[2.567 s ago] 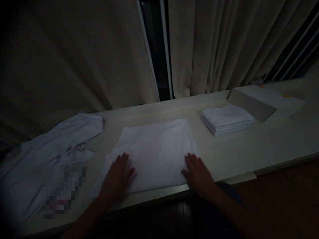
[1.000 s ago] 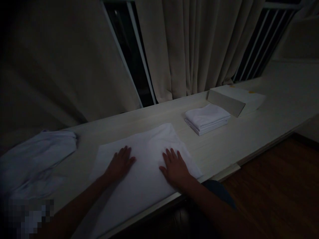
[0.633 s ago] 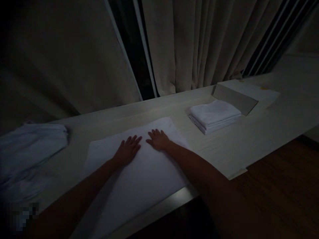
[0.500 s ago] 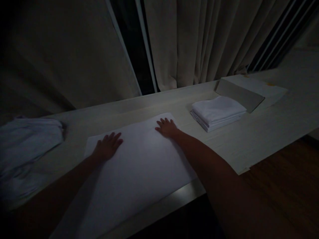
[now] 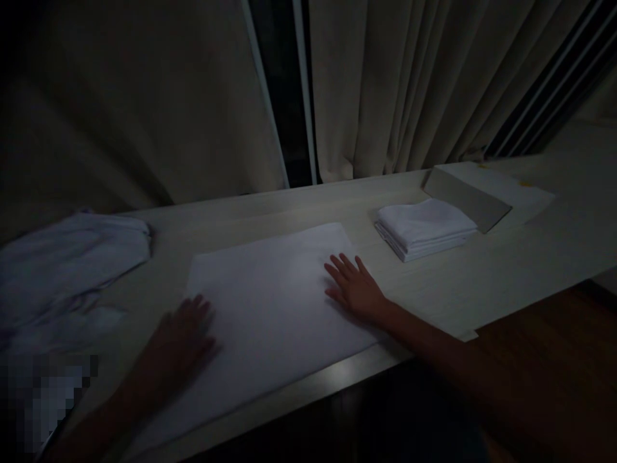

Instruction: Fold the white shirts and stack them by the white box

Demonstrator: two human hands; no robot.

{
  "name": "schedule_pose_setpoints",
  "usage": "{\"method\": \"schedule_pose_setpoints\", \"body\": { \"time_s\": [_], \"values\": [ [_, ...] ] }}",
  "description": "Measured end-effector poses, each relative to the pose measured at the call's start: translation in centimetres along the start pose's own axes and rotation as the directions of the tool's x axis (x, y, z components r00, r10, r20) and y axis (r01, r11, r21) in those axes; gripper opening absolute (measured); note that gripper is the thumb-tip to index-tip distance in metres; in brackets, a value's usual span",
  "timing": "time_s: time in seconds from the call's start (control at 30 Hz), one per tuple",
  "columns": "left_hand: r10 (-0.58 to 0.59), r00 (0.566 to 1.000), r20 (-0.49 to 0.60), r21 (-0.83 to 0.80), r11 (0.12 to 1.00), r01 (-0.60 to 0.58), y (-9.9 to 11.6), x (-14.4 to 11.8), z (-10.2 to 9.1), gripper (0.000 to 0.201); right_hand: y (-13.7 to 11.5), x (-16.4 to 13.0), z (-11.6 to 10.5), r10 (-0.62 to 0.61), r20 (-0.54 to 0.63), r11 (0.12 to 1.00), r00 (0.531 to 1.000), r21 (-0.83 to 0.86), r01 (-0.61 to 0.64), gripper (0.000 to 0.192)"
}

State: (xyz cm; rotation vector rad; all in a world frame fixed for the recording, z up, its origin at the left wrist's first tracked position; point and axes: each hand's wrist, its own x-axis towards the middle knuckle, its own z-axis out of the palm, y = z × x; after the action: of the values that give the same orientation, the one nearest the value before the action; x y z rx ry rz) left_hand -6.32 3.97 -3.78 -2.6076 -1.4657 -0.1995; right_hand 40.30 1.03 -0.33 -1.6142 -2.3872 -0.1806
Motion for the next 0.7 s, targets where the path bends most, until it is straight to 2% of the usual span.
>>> {"method": "schedule_pose_setpoints", "body": {
  "time_s": [0.07,0.13,0.23,0.4,0.57,0.7],
  "values": [
    [0.083,0.996,0.043,0.030,0.996,-0.085,2.3,-5.5,0.0,0.085,-1.4,-5.6,-1.0,-0.020,0.034,1.000,0.999,-0.008,0.021,0.065],
    [0.075,0.997,-0.001,0.036,0.997,-0.075,3.7,-9.9,0.5,0.095,-2.1,-10.7,-1.3,0.010,0.075,1.000,0.997,-0.002,-0.010,0.071],
    [0.054,0.997,-0.049,0.047,0.998,-0.051,4.2,-13.3,1.2,0.094,-2.5,-15.5,-0.6,0.053,0.092,0.998,0.994,0.013,-0.055,0.078],
    [0.120,0.987,-0.104,0.074,0.991,-0.112,3.7,-14.6,1.1,0.091,-3.1,-18.2,0.6,0.045,0.045,0.999,0.998,-0.010,-0.045,0.085],
    [0.118,0.981,-0.151,0.062,0.992,-0.110,3.1,-17.5,0.4,0.085,-2.7,-20.2,0.5,0.093,0.022,0.996,0.995,-0.018,-0.093,0.061],
    [0.138,0.977,-0.162,-0.010,0.990,-0.142,1.7,-20.1,0.0,0.073,-2.5,-21.5,-1.0,0.145,-0.026,0.987,0.989,0.080,-0.142,0.041]
  ]
}}
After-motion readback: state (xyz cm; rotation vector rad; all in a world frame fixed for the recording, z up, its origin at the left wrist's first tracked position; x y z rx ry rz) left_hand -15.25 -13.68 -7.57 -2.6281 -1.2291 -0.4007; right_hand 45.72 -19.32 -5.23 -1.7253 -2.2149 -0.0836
